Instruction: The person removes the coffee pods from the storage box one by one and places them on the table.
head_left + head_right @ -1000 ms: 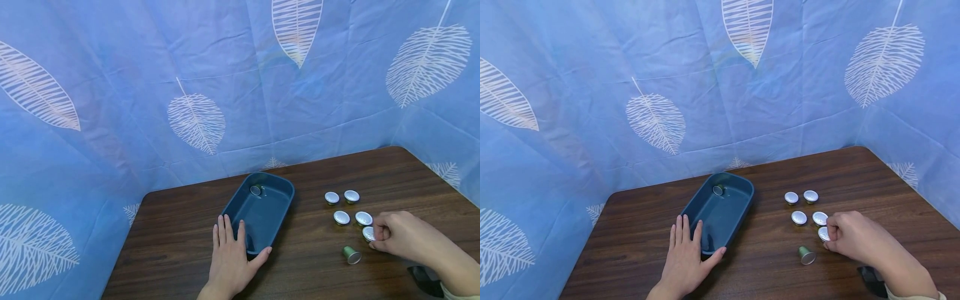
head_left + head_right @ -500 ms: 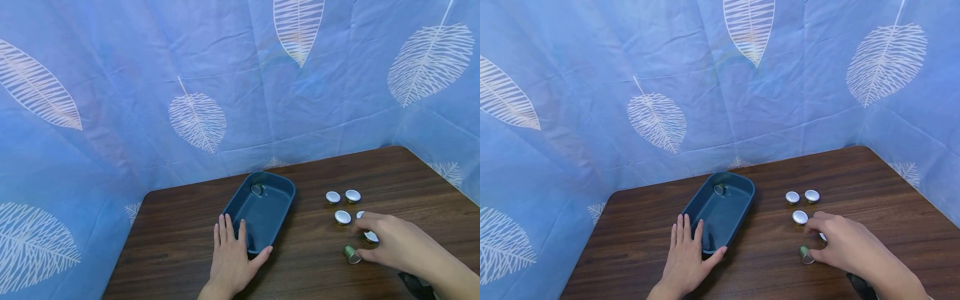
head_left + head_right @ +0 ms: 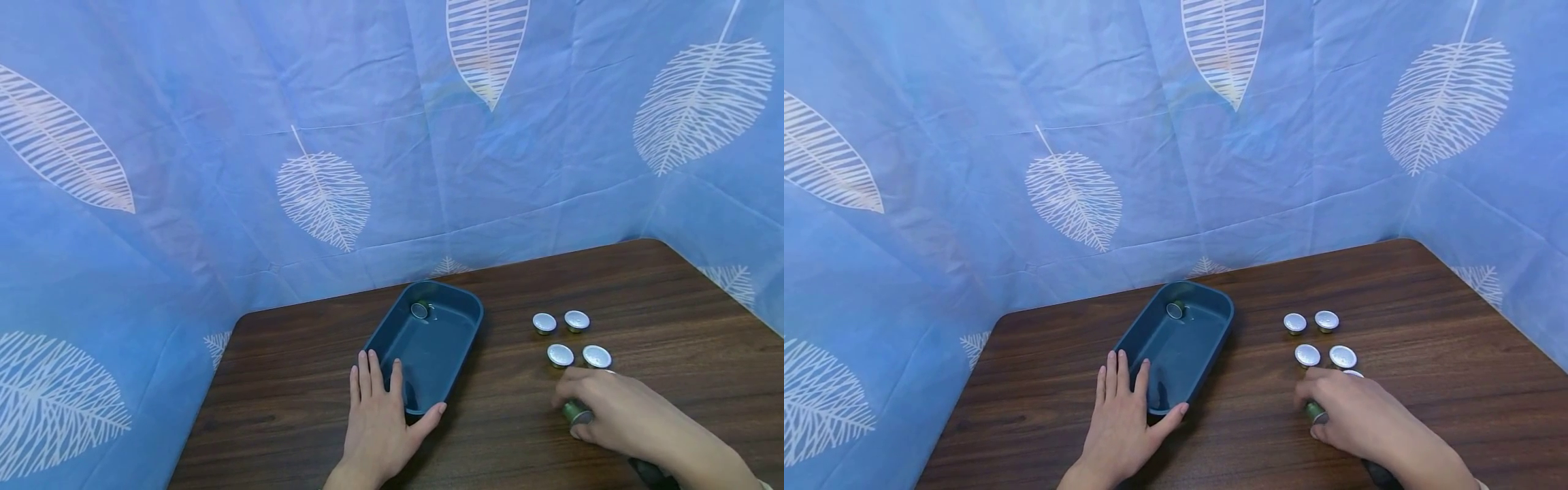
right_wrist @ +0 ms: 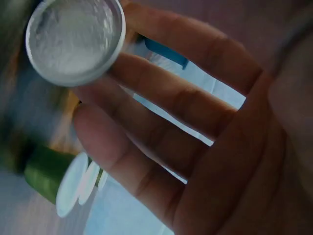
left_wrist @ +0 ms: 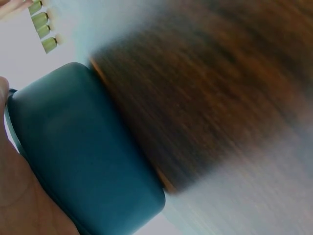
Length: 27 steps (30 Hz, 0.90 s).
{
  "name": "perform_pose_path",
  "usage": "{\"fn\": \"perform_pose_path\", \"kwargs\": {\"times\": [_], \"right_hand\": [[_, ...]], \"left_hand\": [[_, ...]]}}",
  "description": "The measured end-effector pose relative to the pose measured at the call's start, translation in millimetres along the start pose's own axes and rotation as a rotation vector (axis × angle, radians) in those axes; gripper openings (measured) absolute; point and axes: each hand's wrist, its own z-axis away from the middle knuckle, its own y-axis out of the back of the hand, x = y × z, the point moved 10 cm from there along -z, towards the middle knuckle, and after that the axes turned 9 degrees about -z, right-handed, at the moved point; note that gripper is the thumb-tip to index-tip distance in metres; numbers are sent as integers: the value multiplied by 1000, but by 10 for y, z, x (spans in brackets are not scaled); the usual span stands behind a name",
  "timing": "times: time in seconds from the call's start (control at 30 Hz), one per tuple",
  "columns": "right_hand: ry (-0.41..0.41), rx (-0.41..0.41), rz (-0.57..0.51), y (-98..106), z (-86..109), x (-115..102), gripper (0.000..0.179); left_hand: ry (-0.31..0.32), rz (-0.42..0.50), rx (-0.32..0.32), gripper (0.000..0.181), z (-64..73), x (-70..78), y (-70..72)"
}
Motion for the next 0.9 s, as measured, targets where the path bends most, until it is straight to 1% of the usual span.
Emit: {"fn": "perform_pose_path", "kwargs": {"times": [0.1, 0.27, 0.43, 0.7, 0.9], "right_hand": [[41, 20, 1, -9, -14, -22, 33], [120, 55, -28, 15, -21, -85, 22], [157, 97, -44, 27, -11, -126, 13], [138, 152, -23, 41, -49, -124, 13], [60, 170, 9, 47, -59, -62, 13]], "left_hand": [[-2, -8, 7, 111, 0, 3, -1], [1, -10, 5, 111, 2, 5, 0], [0, -6, 1, 111, -5, 5, -3], [-6, -4, 8, 110, -3, 3, 5], [-8, 10, 6, 110, 6, 4, 8]]}}
